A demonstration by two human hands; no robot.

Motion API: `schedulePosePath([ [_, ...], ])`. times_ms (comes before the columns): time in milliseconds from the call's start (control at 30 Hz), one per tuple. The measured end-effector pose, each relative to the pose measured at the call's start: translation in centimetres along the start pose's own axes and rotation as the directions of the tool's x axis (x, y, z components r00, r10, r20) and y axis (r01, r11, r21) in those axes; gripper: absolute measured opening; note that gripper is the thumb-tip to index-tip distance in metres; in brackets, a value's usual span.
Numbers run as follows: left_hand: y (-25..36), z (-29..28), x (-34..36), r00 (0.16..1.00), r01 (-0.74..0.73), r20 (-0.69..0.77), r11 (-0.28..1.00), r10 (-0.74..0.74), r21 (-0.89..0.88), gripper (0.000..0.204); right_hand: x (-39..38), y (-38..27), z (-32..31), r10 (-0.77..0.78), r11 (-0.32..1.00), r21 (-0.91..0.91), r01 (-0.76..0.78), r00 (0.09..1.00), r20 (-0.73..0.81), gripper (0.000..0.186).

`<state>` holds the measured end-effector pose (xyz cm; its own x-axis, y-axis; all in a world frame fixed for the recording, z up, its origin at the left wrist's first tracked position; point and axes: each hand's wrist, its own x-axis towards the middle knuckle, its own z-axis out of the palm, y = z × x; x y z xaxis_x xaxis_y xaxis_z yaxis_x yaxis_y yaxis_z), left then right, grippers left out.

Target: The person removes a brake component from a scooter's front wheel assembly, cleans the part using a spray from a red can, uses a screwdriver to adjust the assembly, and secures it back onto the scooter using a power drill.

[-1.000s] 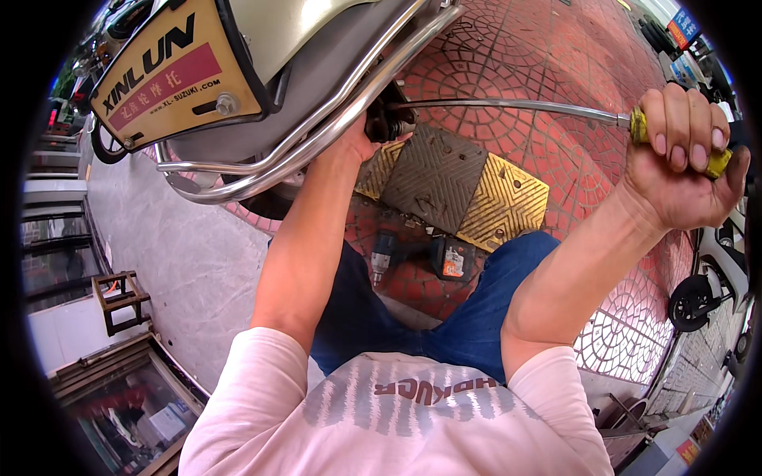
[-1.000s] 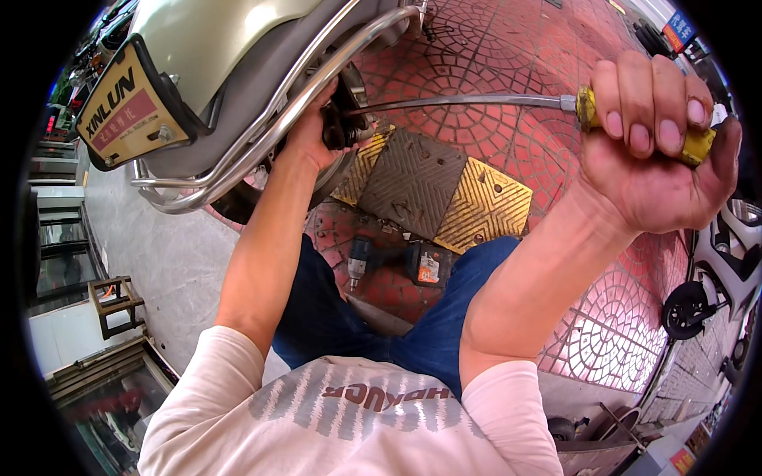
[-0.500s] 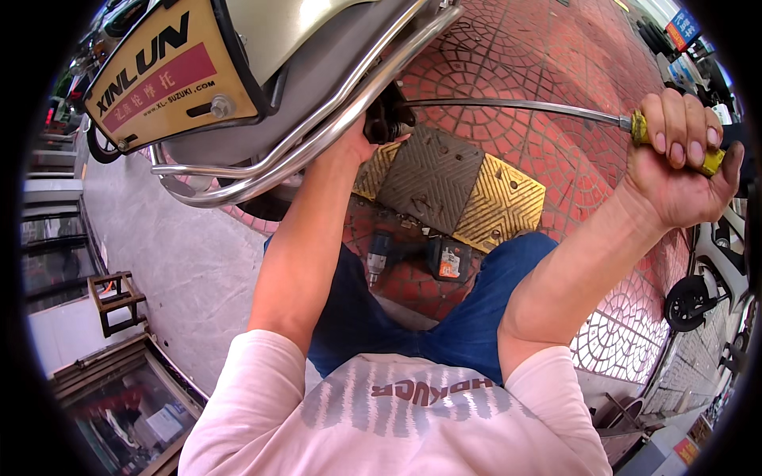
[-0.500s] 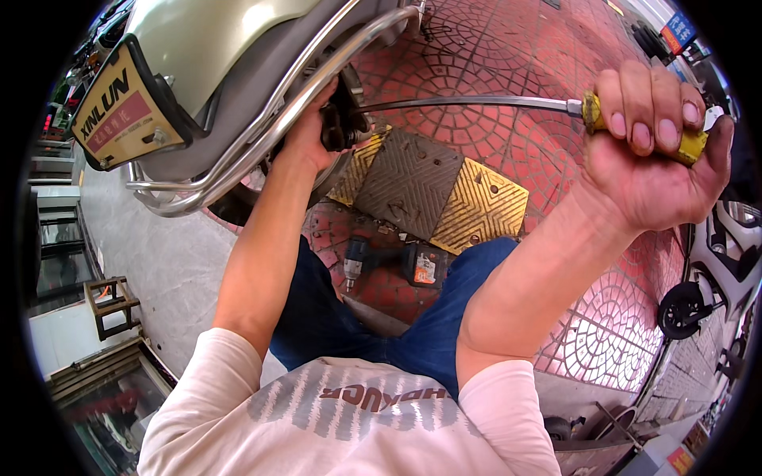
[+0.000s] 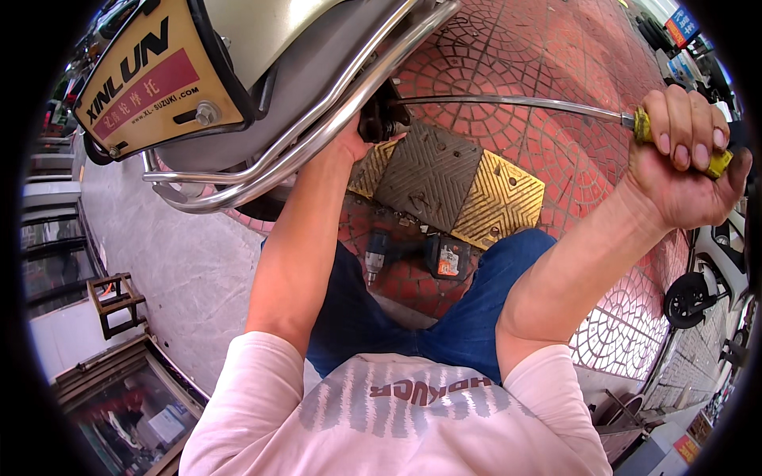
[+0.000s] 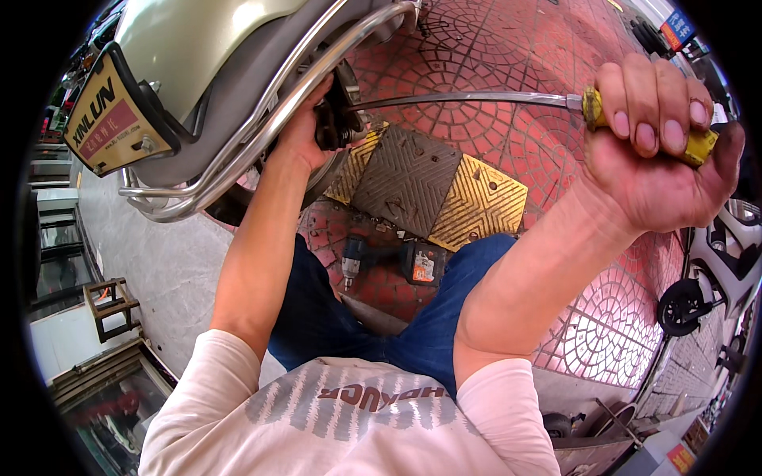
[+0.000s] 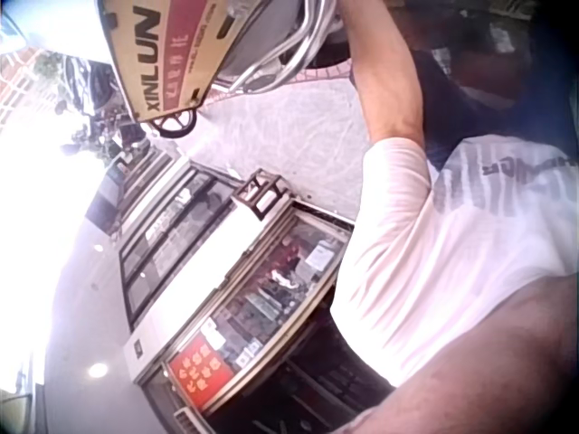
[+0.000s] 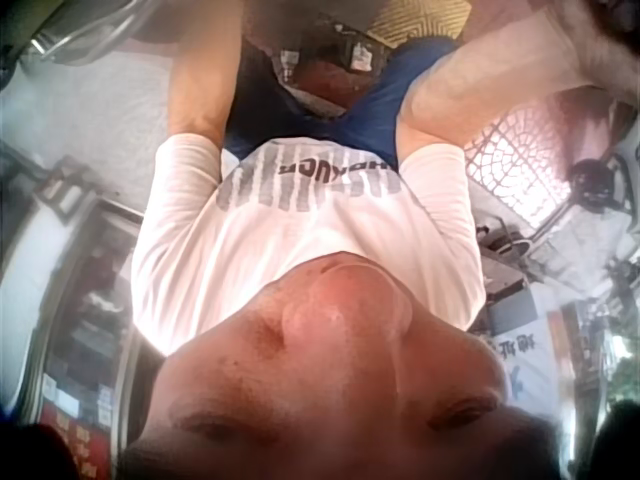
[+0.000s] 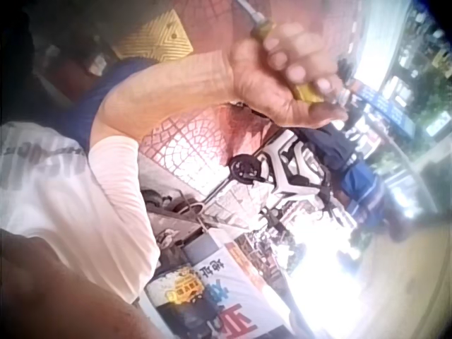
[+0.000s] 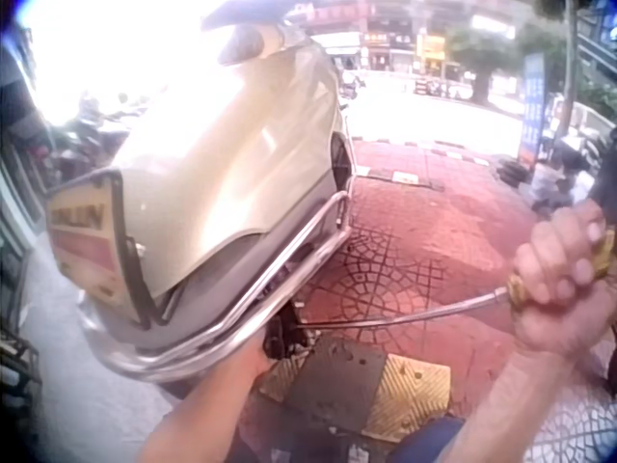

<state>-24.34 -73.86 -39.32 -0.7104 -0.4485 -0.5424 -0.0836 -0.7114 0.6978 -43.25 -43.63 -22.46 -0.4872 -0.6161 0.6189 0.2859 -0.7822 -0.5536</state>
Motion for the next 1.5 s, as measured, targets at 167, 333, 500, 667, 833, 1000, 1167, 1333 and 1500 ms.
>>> schedulePosePath([
  [167,0.1,0.5,-0.2,0.999,-0.025,-0.030,1.000,0.025,0.008,0.063,0.0,0.3,0.2,-0.028,0.999,-0.028,0.029,1.000,0.009,0.025],
  [333,0.2,1.1,-0.6,0.999,-0.029,-0.037,0.999,0.030,0.020,0.055,0.0,0.3,0.5,-0.025,0.999,-0.032,0.026,0.999,0.031,0.026],
  [500,0.1,0.7,-0.4,0.999,-0.004,-0.035,1.000,0.005,0.021,0.049,0.3,1.2,0.6,-0.008,1.000,-0.001,0.008,0.999,-0.050,0.027],
  [667,-0.3,0.0,0.2,0.997,-0.057,-0.056,0.997,0.060,0.061,0.051,0.6,2.2,-0.2,-0.009,1.000,-0.012,0.008,0.997,-0.079,0.028],
  [833,-0.8,2.0,-2.2,0.957,-0.267,-0.105,0.963,0.269,0.036,0.062,0.1,3.2,-2.3,-0.049,0.999,-0.009,0.049,0.975,-0.218,0.027],
  [1000,-3.8,3.1,0.5,0.682,-0.541,-0.416,0.798,0.602,0.267,0.077,-0.7,4.4,-5.1,-0.082,0.996,-0.019,0.084,0.868,-0.489,0.028],
  [1167,-3.1,5.3,-0.4,0.709,-0.508,-0.454,0.837,0.540,0.202,0.083,-1.3,5.2,-6.1,-0.128,0.991,-0.048,0.125,0.766,-0.630,0.030],
  [1333,-3.0,3.1,-0.2,0.735,-0.560,-0.365,0.815,0.571,0.149,0.081,-0.6,6.2,-4.1,-0.189,0.982,-0.138,0.128,0.684,-0.704,0.030],
  [1500,-3.5,3.0,0.4,0.659,-0.667,-0.341,0.730,0.670,0.145,0.075,-0.1,6.8,-2.3,-0.257,0.965,-0.225,0.131,0.622,-0.740,0.031],
])
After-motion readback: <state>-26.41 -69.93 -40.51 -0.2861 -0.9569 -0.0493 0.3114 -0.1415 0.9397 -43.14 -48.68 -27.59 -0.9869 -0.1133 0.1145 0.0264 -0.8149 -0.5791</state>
